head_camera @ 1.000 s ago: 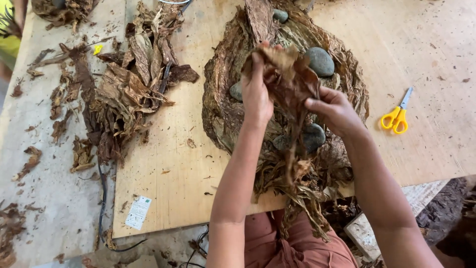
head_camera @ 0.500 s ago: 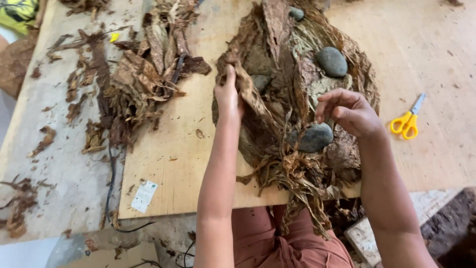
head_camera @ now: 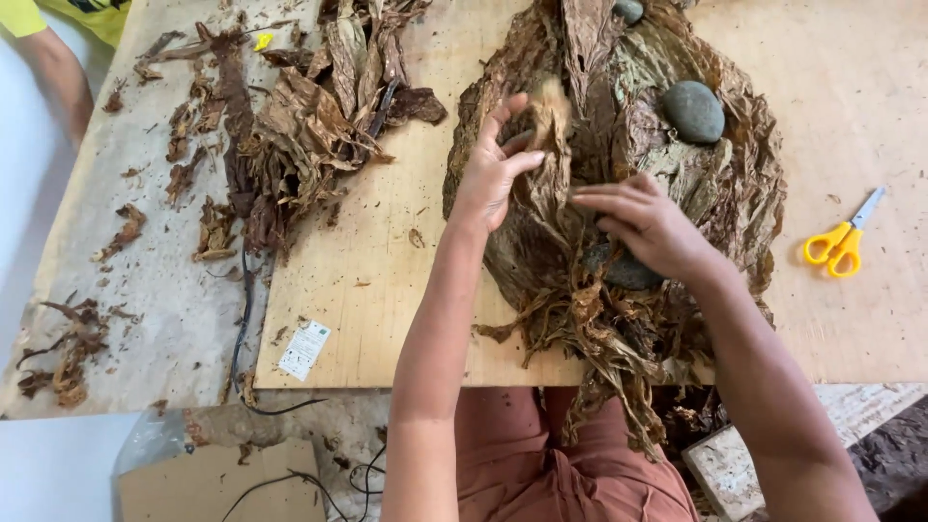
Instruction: The person arranges dried leaves on a wooden table, placing smooth stones on top to hold them in place. The person repeatedly picks up leaf pieces, positions them, and adjusts the stones to secure the arrangement.
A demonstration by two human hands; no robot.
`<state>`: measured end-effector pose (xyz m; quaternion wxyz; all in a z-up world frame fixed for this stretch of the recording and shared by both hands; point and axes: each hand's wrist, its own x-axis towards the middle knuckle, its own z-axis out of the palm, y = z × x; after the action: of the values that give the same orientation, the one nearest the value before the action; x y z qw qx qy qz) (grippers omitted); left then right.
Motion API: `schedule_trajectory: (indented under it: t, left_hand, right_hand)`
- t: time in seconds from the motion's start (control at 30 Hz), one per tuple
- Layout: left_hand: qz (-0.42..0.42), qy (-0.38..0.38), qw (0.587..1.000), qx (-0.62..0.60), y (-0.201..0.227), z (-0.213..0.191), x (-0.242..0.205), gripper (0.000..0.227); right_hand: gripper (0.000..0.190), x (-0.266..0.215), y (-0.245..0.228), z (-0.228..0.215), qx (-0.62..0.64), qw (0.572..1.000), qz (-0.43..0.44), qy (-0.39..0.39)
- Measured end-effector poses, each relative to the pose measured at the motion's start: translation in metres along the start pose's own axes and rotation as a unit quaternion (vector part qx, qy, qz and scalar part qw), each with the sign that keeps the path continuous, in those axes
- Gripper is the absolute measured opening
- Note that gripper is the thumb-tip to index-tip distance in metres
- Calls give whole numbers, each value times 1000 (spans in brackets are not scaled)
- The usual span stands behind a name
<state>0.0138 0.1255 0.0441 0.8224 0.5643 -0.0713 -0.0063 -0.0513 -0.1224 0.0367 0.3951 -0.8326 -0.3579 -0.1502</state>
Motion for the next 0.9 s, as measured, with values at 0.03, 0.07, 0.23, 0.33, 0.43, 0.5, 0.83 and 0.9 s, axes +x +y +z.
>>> schedule_trajectory:
  t: [0.03,0.07,0.23,0.33,0.43,0.5,0.83,0.9]
  left_hand:
    - [15,-83,995,-47,5,-2,6,72]
    - [18,-86,995,-47,5,-4,9,72]
    - [87,-106,983,-124,-9,-16,24,71]
    - [-20,12,989,149,-10,4,10,73]
    - [-79,61,970,223,-40,-7,18,83]
    - [-55,62,976,202,-27,-1,13,79]
    - [38,55,995,75,-16,-2,26,41]
    - [32,47,997,60,-16,0,25,40]
  right_hand:
    - [34,1,-1,0,-57,998,-16,-34]
    - [34,-2,5,3,-60,998,-18,-32]
    - [25,-8,20,9,-142,989,-4,35]
    - [20,-12,33,13,-119,991,29,47]
    - [14,-17,51,20,-85,992,57,68]
    - [16,-11,53,19,-99,991,55,77]
    - [27,21,-59,22,-311,913,78,-253]
    - [25,19,-54,23,-301,912,88,-265]
